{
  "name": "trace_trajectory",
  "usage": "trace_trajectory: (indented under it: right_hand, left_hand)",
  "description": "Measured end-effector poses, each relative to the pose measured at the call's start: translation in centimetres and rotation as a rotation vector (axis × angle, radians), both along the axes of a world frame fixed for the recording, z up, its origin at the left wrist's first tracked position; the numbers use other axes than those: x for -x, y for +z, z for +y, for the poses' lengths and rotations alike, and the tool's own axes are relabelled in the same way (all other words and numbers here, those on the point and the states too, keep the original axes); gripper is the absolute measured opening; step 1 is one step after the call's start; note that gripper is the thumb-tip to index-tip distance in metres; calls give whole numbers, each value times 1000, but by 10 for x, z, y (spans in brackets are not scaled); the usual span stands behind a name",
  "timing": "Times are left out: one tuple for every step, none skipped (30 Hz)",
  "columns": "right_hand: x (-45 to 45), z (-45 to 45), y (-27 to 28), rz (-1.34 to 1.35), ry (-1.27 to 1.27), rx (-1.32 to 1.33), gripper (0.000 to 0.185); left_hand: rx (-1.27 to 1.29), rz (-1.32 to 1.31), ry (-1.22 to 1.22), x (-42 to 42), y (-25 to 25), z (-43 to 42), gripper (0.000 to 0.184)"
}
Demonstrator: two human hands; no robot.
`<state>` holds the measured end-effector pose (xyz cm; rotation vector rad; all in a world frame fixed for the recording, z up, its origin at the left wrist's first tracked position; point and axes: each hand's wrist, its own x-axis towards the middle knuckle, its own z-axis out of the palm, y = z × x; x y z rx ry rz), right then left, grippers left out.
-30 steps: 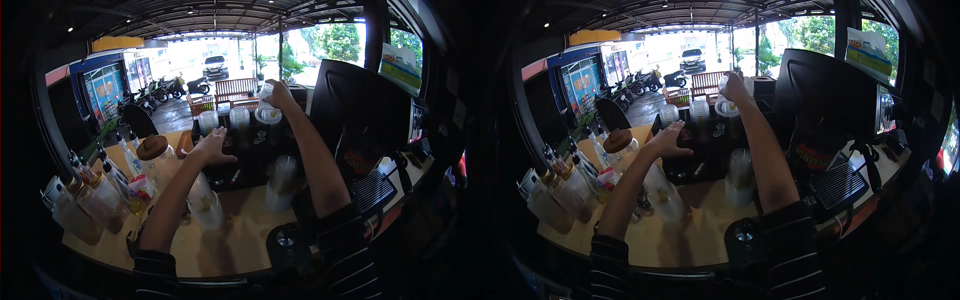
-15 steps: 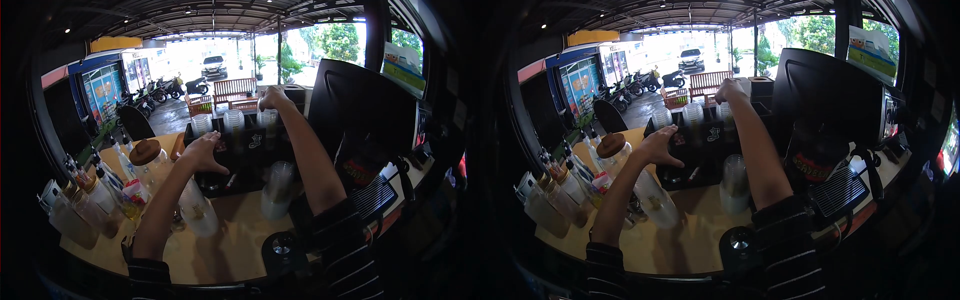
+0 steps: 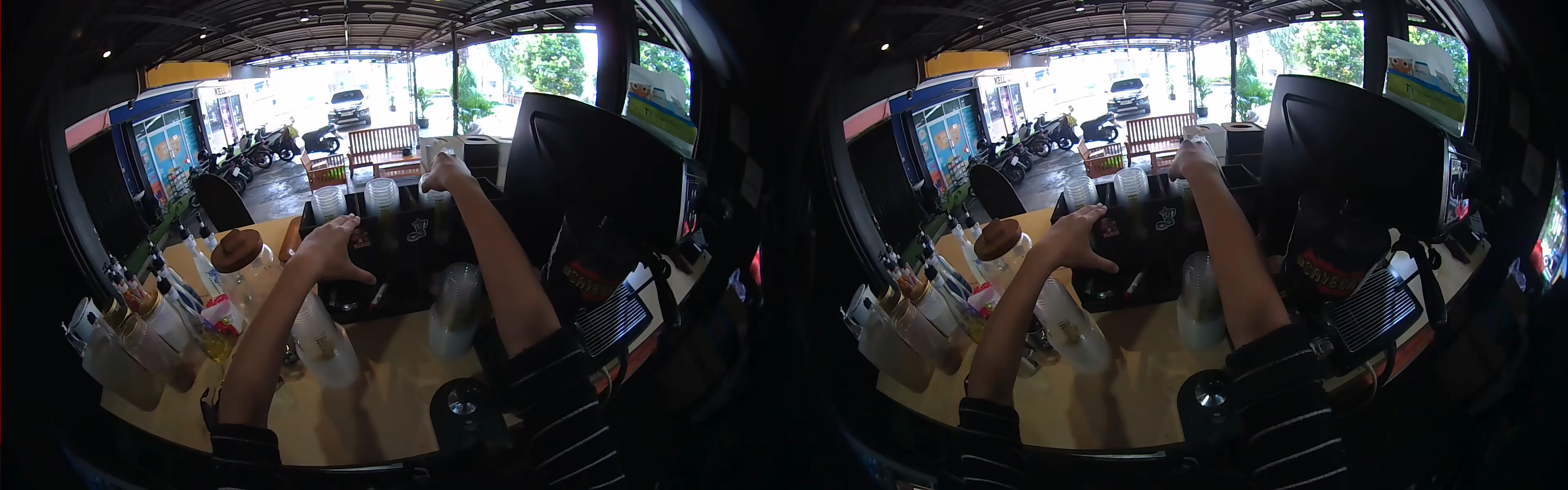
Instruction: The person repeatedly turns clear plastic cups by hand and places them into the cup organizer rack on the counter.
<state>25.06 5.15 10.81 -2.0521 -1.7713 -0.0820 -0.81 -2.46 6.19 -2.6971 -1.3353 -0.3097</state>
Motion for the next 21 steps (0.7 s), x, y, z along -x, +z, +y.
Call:
trace_trajectory:
  right_hand:
    - [1,-1,-3,3,1,1,43]
    - [3,-1,-5,16,-18,-24,43]
    - [4,-1,-8,29,-36,-49,43]
    - [5,-1,-10,30,-36,-48,43]
    - [5,-2,-11,13,-33,-49,41]
    - [7,-4,-13,-6,-29,-49,39]
    - [9,-6,-15,-8,-25,-47,39]
    - [12,-8,-17,-23,-61,-76,37]
    - [20,-16,-17,-40,-94,-106,35]
    - [26,-23,-16,-68,-108,-115,29]
    - [34,-32,-16,-75,-96,-116,29]
    - [43,-41,-16,-219,-79,-279,30]
    - [54,-54,-12,-358,-63,-445,31]
    - [64,-66,-8,-370,21,-468,34]
    - [75,-79,-5,-366,28,-475,34]
    - [87,-90,-7,-295,153,-523,36]
    - [98,-101,-12,-222,276,-563,37]
    - [108,-110,-20,-214,277,-558,37]
    - [118,-120,-30,-115,388,-560,41]
    - [127,-130,-40,-15,498,-558,44]
    - [136,-142,-49,-10,500,-550,44]
  left_hand:
    - [14,1,11,0,0,-1,113]
    - [13,4,12,0,0,-1,113]
    - [-2,2,5,0,-1,0,113]
    - [-15,-1,-3,0,-3,-1,114]
    - [-15,-1,-3,0,-4,-1,114]
    - [-16,-1,-3,-1,-4,0,114]
    - [-16,-2,0,0,-5,0,115]
    - [-14,-6,7,1,-5,4,115]
    - [30,-57,-33,1,-2,7,112]
    - [74,-111,-70,4,-2,7,108]
    - [73,-119,-60,8,-5,5,108]
    - [107,-319,-82,9,0,-5,101]
    - [136,-516,-106,10,7,-16,93]
    - [-30,-633,-173,13,8,-33,70]
    - [-39,-630,-166,19,5,-41,70]
    - [-56,-820,-259,25,0,-49,64]
    - [-67,-1009,-352,32,-6,-56,59]
    - [-60,-1066,-349,43,-14,-63,53]
    - [-54,-1062,-343,54,-24,-68,53]
    - [-48,-1140,-368,67,-36,-72,53]
    - [-43,-1221,-392,78,-47,-77,52]
